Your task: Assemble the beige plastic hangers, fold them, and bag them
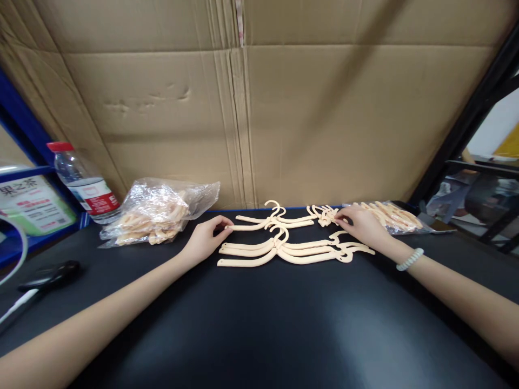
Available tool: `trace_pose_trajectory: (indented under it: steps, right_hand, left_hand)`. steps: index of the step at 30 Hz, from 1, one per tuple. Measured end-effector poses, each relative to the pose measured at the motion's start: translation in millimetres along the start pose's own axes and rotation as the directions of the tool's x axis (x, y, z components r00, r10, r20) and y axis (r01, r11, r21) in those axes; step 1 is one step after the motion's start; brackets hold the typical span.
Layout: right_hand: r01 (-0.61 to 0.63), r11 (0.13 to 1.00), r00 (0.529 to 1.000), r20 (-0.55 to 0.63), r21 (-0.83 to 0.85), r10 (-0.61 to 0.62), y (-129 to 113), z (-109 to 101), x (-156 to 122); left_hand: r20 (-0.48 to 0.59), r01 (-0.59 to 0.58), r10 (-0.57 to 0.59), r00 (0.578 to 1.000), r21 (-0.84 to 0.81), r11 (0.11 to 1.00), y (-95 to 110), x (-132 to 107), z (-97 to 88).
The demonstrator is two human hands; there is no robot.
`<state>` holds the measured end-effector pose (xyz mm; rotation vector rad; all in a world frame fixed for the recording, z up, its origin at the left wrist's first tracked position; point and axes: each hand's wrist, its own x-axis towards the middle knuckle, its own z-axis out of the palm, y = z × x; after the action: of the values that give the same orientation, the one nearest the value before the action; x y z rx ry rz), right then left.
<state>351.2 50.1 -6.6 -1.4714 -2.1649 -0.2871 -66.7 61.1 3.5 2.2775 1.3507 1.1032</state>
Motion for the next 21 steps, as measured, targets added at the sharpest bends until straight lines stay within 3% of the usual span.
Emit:
trace_pose_trajectory:
  steps: [13, 21]
  right_hand:
    - [0.014, 0.999, 1.000, 0.001, 0.051, -0.014, 7.3, 4.7, -2.7]
    - [0.043, 0.998, 0.999, -0.010, 0.052, -0.043, 5.1, 5.8, -2.2]
  left_hand:
    - [-0.174, 0.126, -0.202, 0.964, -0.369, 0.921, 11.4, -6.3, -0.2]
    - [-0.167, 0.154, -0.298, 0.940, -0.572, 0.806, 24.9, -15.8, 11.5]
